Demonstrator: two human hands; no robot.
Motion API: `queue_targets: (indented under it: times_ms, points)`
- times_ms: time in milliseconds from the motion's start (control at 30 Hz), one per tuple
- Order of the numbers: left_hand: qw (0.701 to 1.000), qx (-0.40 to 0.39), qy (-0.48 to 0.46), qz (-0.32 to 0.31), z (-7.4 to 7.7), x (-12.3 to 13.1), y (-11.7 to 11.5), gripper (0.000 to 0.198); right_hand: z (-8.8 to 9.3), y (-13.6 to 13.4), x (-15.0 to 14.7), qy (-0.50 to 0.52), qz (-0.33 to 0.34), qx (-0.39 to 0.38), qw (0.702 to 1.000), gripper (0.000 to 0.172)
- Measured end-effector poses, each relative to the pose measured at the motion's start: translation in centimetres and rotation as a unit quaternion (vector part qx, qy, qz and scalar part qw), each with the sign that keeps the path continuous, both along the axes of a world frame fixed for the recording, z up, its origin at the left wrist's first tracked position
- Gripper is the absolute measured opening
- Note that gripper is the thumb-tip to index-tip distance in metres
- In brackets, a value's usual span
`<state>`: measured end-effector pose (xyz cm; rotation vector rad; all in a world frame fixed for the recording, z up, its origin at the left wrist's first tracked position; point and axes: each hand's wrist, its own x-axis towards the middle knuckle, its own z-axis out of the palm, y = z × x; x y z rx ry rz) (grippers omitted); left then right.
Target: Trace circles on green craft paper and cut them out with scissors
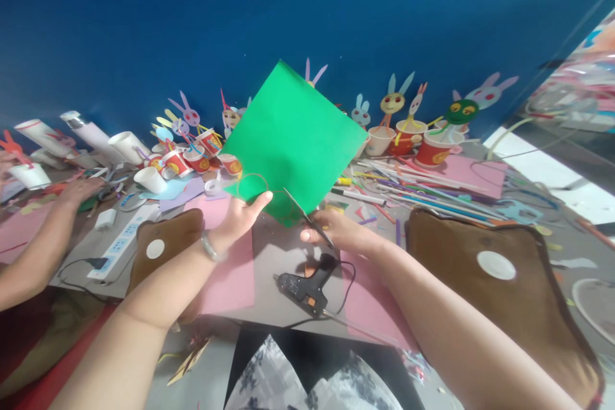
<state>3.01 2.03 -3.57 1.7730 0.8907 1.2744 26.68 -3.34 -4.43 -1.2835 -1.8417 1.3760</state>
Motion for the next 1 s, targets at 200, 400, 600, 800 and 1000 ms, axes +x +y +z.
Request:
queue_targets:
  times_ms: [200, 400, 600, 800, 1000]
  points:
    - [0.999, 0.031, 0.034, -0.001, -0.7, -0.2, 0.2, 0.027, 0.1, 0.1, 0.0, -0.011, -0.004, 0.009, 1.0, 0.068]
    - [0.999, -0.022, 0.033, -0.01, -0.8, -0.4, 0.2, 0.041, -0.1, 0.1, 0.0, -0.03, -0.012, -0.007, 0.999, 0.073]
    - [0.998, -0.036, 0.032, -0.034, 0.0, -0.3, -0.4, 0.045, -0.1, 0.3, 0.1, -0.049, -0.004, 0.0, 0.999, 0.073]
    - [0.997, -0.043, 0.054, -0.029, 0.2, -0.5, -0.4, 0.053, -0.1, 0.3, -0.1, -0.019, 0.056, 0.025, 0.998, 0.071]
    - [0.999, -0.022, 0.037, -0.02, -0.6, -0.5, 0.1, 0.044, -1.2, 0.3, -0.2, 0.006, 0.028, 0.021, 0.999, 0.069]
